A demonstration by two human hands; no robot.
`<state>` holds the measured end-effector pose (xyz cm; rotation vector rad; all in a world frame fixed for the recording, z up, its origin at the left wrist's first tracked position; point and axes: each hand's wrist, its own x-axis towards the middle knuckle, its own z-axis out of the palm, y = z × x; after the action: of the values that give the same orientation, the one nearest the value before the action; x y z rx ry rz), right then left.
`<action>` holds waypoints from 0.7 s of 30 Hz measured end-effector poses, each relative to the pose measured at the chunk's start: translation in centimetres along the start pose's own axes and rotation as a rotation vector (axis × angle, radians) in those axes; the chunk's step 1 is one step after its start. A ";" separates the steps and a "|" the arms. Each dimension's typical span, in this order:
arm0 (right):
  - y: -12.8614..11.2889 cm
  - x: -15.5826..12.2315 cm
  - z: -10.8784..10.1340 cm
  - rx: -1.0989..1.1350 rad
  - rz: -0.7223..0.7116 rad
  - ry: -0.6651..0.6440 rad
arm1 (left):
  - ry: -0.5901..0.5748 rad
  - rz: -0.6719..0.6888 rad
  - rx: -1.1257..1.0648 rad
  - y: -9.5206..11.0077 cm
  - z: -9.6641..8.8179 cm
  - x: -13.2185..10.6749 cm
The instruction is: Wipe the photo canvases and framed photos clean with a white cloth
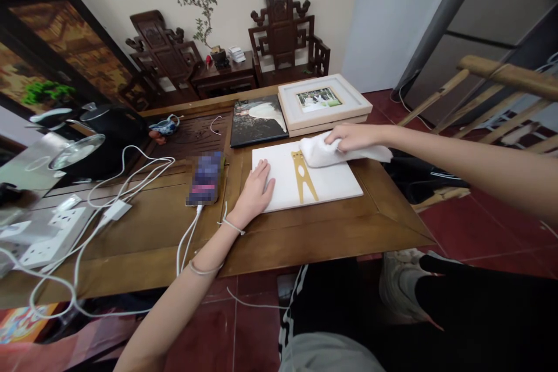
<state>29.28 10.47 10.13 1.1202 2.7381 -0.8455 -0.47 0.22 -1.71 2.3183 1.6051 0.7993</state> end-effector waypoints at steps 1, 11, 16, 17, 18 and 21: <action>0.1 0.7 -0.3 0.005 0.014 0.008 | -0.002 0.000 0.000 0.0 0.0 0.0; 0.4 3.1 -0.3 -0.028 0.085 0.126 | -0.013 0.003 0.003 -0.1 -0.2 0.0; -0.3 0.4 1.3 -0.058 -0.032 0.102 | -0.012 0.006 0.012 -0.1 -0.1 -0.1; -0.5 -0.4 1.7 -0.054 -0.067 0.098 | -0.009 0.008 0.012 -0.1 0.0 -0.1; -0.9 -1.3 2.2 -0.045 -0.093 0.090 | -0.007 0.008 0.012 -0.1 0.0 -0.1; -2.2 -4.3 3.7 0.000 -0.114 0.046 | -0.002 0.009 0.013 -0.2 0.1 -0.1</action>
<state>30.43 4.60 9.08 1.0047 2.8636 -0.8420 -0.64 0.24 -1.92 2.3357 1.6048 0.7901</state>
